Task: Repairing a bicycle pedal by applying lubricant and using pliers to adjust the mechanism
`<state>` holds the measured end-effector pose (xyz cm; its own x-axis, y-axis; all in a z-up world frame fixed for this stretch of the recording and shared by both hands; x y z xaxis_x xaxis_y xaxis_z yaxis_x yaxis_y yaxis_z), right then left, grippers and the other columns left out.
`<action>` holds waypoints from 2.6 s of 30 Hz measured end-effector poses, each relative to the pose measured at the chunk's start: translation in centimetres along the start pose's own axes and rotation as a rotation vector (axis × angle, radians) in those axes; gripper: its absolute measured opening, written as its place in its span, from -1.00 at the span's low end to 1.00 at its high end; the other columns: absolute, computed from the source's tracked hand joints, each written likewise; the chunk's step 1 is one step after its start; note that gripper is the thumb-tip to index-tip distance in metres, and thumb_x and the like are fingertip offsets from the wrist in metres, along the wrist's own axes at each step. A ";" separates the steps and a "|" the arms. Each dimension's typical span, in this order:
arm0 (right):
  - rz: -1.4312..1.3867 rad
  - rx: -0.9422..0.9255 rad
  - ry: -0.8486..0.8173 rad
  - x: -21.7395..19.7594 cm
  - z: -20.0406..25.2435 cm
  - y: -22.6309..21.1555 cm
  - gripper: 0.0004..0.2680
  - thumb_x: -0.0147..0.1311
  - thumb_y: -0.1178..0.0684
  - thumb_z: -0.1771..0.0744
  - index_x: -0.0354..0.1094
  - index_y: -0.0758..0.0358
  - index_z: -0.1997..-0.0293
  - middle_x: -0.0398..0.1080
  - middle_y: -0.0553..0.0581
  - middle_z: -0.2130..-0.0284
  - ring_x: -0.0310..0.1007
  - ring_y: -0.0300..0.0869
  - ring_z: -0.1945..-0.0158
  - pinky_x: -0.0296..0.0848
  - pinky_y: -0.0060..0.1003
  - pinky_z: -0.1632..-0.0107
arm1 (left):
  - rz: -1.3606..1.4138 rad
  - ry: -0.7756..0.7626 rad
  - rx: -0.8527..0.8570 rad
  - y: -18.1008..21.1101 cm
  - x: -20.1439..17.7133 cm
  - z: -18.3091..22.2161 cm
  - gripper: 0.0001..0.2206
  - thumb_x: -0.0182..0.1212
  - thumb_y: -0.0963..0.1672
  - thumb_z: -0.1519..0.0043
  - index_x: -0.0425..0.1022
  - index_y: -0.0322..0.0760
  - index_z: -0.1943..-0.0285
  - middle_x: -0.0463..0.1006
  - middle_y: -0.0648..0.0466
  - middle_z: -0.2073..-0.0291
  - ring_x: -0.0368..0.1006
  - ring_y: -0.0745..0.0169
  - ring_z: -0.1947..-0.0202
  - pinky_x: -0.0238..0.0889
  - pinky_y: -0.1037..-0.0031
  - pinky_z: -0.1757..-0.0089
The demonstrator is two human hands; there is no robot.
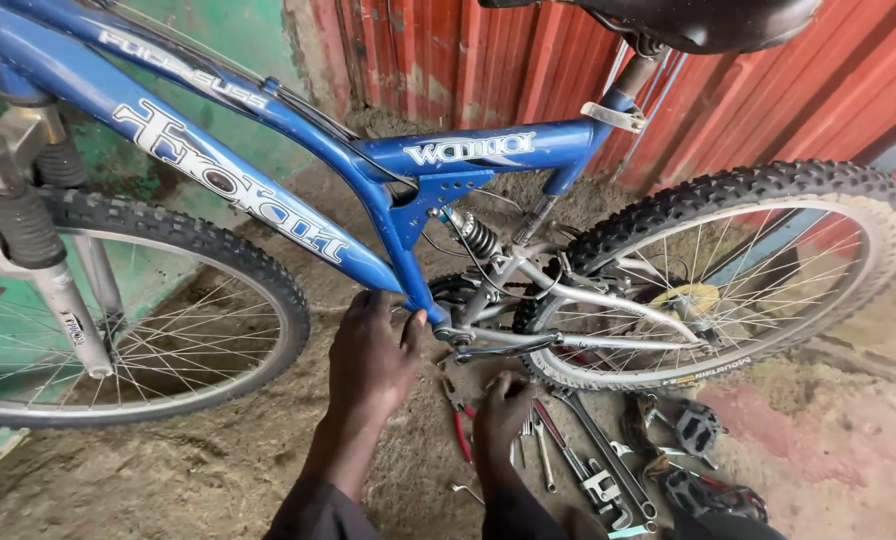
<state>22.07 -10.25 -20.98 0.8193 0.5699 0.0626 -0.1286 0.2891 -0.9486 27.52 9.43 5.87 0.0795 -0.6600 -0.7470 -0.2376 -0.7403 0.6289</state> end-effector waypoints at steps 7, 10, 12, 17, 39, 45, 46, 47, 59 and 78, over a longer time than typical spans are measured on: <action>0.993 -1.114 -0.048 -0.4 3.3 -6.6 -0.58 -0.03 0.05 -0.29 0.23 0.01 -0.36 0.05 0.10 -0.48 -0.14 0.14 -0.57 0.01 0.13 -0.38 | -0.062 -0.041 0.060 -1.9 2.4 0.3 -0.68 0.15 0.03 -0.27 0.51 -0.25 -0.01 0.56 -0.14 0.07 0.49 -0.20 0.07 0.37 0.03 0.12; 0.931 -0.949 0.023 -1.9 2.2 -3.3 -0.56 -0.02 0.03 -0.33 0.17 -0.05 -0.43 0.15 0.12 -0.43 -0.12 0.07 -0.57 -0.03 0.04 -0.43 | -0.100 -0.037 0.091 -3.3 3.5 0.6 -0.72 0.20 0.03 -0.25 0.56 -0.19 0.08 0.57 -0.11 0.12 0.51 -0.19 0.11 0.36 0.03 0.15; 0.682 -0.720 -0.207 -1.0 5.5 -2.6 -0.52 0.03 -0.03 -0.34 0.03 0.03 -0.48 0.02 0.13 -0.48 -0.07 0.00 -0.56 0.15 -0.09 -0.38 | -0.082 -0.089 0.013 -2.7 2.3 1.1 -0.71 0.17 0.03 -0.27 0.53 -0.20 0.04 0.56 -0.10 0.08 0.51 -0.15 0.09 0.37 0.05 0.15; 0.814 -0.306 -1.027 3.3 8.6 8.0 -0.40 0.24 -0.20 -0.29 0.04 0.04 -0.49 0.17 0.20 -0.39 0.32 0.01 -0.36 0.31 -0.08 -0.32 | -0.018 -0.090 -0.096 -2.8 1.1 0.8 -0.76 0.11 -0.03 -0.34 0.46 -0.23 -0.04 0.52 -0.09 -0.04 0.41 -0.05 -0.09 0.41 0.14 0.05; 0.308 -0.199 -0.344 4.9 1.3 11.8 -0.63 0.16 -0.01 -0.28 0.14 0.20 -0.16 0.26 0.18 0.03 0.23 -0.06 0.00 0.27 -0.17 0.01 | 0.229 0.200 -0.131 -3.9 -1.2 -0.2 -0.82 0.15 -0.11 -0.29 0.49 -0.26 0.01 0.43 -0.17 -0.04 0.41 -0.12 -0.05 0.40 0.14 0.06; 0.089 -0.175 -0.994 9.0 13.2 -4.8 -0.66 -0.10 0.29 -0.31 0.36 0.18 -0.22 0.51 0.09 -0.04 0.51 -0.23 0.05 0.58 -0.34 0.18 | -0.008 0.292 -0.142 -5.7 -0.2 -0.6 -0.71 0.15 -0.05 -0.28 0.43 -0.27 -0.09 0.39 -0.22 -0.12 0.23 -0.32 -0.17 0.04 -0.16 -0.10; 0.058 -0.373 -0.872 8.1 14.3 -10.0 -0.70 -0.12 0.32 -0.31 0.43 0.31 -0.13 0.55 0.16 0.03 0.57 -0.16 0.09 0.67 -0.28 0.16 | -0.053 0.323 -0.133 -5.9 -0.2 -0.5 -0.67 0.14 -0.03 -0.28 0.40 -0.27 -0.13 0.36 -0.23 -0.15 0.19 -0.32 -0.21 -0.01 -0.18 -0.14; 0.056 -0.380 -0.876 7.6 13.4 -10.7 -0.70 -0.12 0.32 -0.31 0.43 0.31 -0.13 0.55 0.16 0.03 0.57 -0.16 0.09 0.67 -0.28 0.16 | -0.052 0.331 -0.131 -5.9 -0.2 -0.8 -0.67 0.14 -0.03 -0.28 0.40 -0.27 -0.13 0.36 -0.23 -0.15 0.19 -0.32 -0.21 -0.01 -0.18 -0.14; 0.905 -0.933 -0.167 -1.7 -0.4 -2.3 -0.53 0.05 0.13 -0.26 0.18 0.08 -0.37 0.16 0.13 -0.40 -0.09 0.09 -0.54 0.07 0.11 -0.42 | 0.149 0.056 -0.212 -4.3 3.2 -0.9 -0.76 0.21 0.00 -0.25 0.53 -0.17 0.05 0.46 -0.14 -0.05 0.34 -0.11 -0.07 0.20 0.08 -0.08; 0.585 -0.514 -0.185 -4.6 -4.2 -19.9 -0.77 0.02 -0.08 -0.36 0.37 0.18 -0.04 0.52 0.20 0.11 0.62 -0.03 0.18 0.50 -0.06 0.15 | -0.076 -0.198 0.024 -2.1 8.9 -0.4 -0.64 0.18 0.05 -0.27 0.43 -0.12 -0.15 0.55 -0.07 -0.07 0.45 -0.19 -0.07 0.35 0.00 0.02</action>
<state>23.22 -21.84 -3.72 0.5866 0.6511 -0.4816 -0.1980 -0.4613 -0.8649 29.15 5.06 -2.03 -0.0935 -0.5626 -0.8214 -0.2610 -0.7824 0.5655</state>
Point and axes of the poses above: each hand's wrist, its own z-axis away from the middle knuckle, its own x-axis out of the palm, y = z × x, the point moved 7 cm from there along -z, towards the middle knuckle
